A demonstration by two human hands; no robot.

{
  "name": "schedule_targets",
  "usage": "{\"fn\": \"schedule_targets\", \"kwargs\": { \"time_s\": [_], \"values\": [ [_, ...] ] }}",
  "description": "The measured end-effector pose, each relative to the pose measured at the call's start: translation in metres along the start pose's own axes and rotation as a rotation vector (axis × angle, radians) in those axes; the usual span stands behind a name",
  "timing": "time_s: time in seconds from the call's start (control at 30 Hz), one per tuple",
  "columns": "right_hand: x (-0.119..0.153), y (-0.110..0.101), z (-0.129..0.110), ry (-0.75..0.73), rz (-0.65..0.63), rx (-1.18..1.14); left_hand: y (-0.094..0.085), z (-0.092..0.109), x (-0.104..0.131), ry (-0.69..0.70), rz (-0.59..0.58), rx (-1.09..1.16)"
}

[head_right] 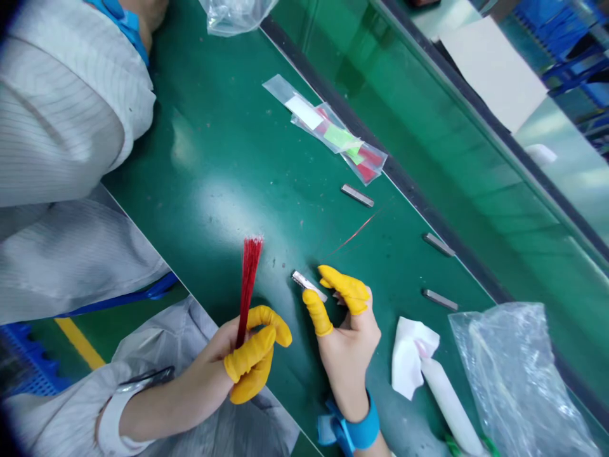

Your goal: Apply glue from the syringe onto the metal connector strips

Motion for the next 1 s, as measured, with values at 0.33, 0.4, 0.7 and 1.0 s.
{"fn": "schedule_targets", "kwargs": {
  "time_s": [0.33,0.4,0.7,1.0],
  "values": [
    [0.047,-0.005,-0.045,0.088,-0.299,-0.115,-0.001,0.027,-0.003,0.096,0.080,0.015],
    [0.058,0.010,-0.054,0.112,-0.455,-0.160,0.004,0.027,-0.003,0.086,0.086,0.019],
    [0.064,0.007,-0.059,0.155,-0.392,-0.195,0.020,0.016,0.003,0.096,0.106,-0.004],
    [0.065,-0.003,-0.069,0.088,-0.348,-0.247,0.025,0.015,0.004,0.095,0.106,-0.012]
  ]
}}
Point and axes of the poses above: each hand's wrist, its own x-axis away from the middle knuckle, its own y-axis out of the palm, z = x × y, the point moved 9 cm from there along -x, towards the middle knuckle, and after that the axes turned 4 degrees about z, right-handed, at the moved point
